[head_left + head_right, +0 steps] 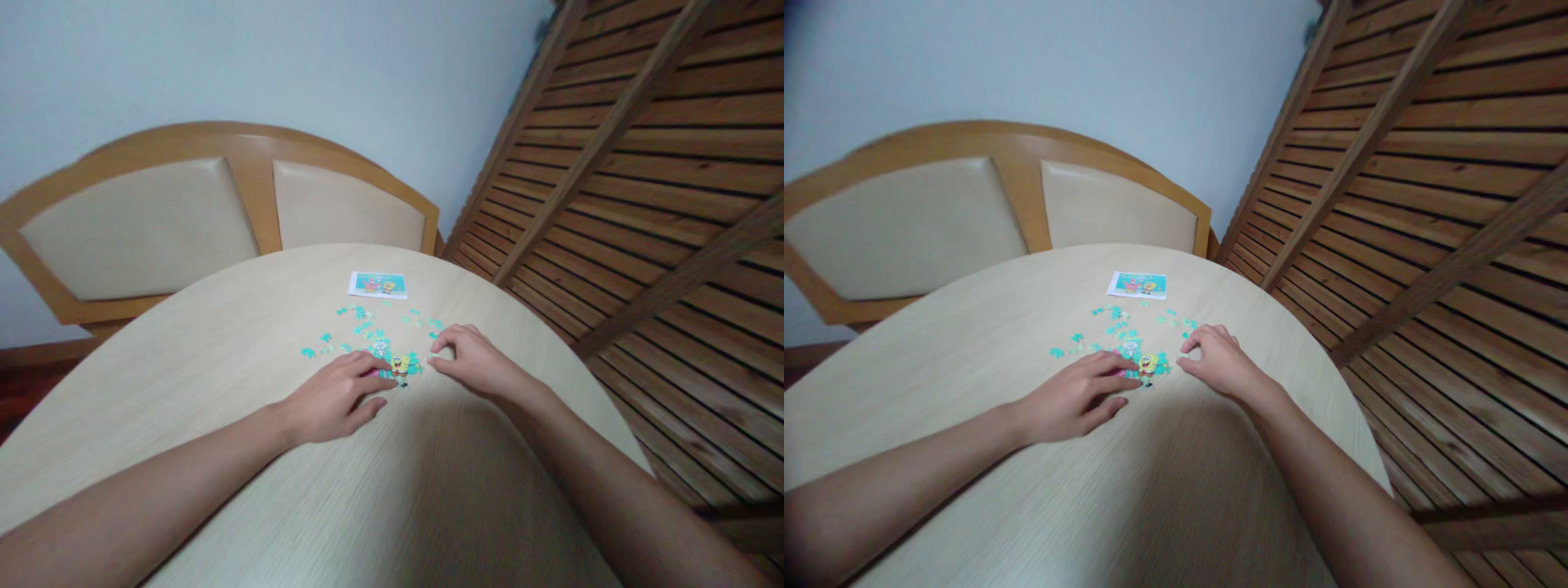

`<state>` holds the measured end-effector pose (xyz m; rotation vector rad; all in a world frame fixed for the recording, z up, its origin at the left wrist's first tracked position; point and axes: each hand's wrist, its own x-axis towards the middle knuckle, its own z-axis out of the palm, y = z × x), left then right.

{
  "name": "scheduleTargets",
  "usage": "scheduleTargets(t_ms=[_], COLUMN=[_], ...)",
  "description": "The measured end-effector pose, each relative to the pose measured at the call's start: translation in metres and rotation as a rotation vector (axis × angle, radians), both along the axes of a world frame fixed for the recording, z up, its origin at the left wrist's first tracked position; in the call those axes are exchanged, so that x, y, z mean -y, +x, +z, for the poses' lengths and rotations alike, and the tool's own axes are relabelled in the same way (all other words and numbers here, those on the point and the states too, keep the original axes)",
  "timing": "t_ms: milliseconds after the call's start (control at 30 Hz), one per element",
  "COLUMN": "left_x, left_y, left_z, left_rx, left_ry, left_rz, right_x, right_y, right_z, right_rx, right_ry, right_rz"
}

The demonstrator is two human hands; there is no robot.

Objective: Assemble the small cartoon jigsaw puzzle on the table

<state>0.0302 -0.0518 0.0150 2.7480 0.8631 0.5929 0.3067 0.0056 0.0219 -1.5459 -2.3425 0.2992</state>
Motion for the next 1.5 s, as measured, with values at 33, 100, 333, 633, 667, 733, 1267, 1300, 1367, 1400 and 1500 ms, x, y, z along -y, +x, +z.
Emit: scheduleTargets(t_ms=[33, 100, 333, 633, 667, 733, 1267, 1300, 1367, 1400, 1500], left_x=[0.000, -0.001, -0.001, -0.001, -0.001, -0.001, -0.002, -0.002, -0.002, -0.002, -0.002], left_y=[0.000, 0.000, -0.001, -0.001, -0.001, -0.001, -0.001, -0.001, -0.001, -0.001, -0.001], left_z=[0.000, -0.001, -0.003, -0.002, -0.002, -0.001, -0.003, -0.003, -0.003, -0.003, -0.002], left_rx=[-0.003, -0.008, -0.017, -0.001, 0.000, 0.002, 0.007, 0.005, 0.002, 0.003, 0.012], left_ry=[0.005, 0.013, 0.013, 0.020, 0.020, 0.021, 0.019, 0.018, 0.018, 0.017, 0.017], left_rz=[-0.002, -0.003, 0.001, -0.008, -0.008, -0.007, -0.010, -0.008, -0.007, -0.006, -0.007], right_x=[0.001, 0.003, 0.015, 0.026, 0.026, 0.026, 0.025, 0.025, 0.025, 0.026, 0.025], right_y=[-0.001, -0.002, -0.010, -0.025, -0.026, -0.026, -0.030, -0.030, -0.029, -0.029, -0.027], right_z=[0.002, 0.006, 0.019, 0.019, 0.018, 0.016, 0.010, 0.010, 0.011, 0.012, 0.015], right_rx=[0.005, 0.006, -0.221, -0.293, -0.296, -0.301, -0.282, -0.281, -0.275, -0.273, -0.273], right_ry=[-0.004, -0.026, -0.154, -0.230, -0.221, -0.213, -0.217, -0.220, -0.233, -0.240, -0.252], right_rz=[-0.005, -0.015, 0.108, 0.200, 0.197, 0.198, 0.192, 0.192, 0.194, 0.195, 0.205])
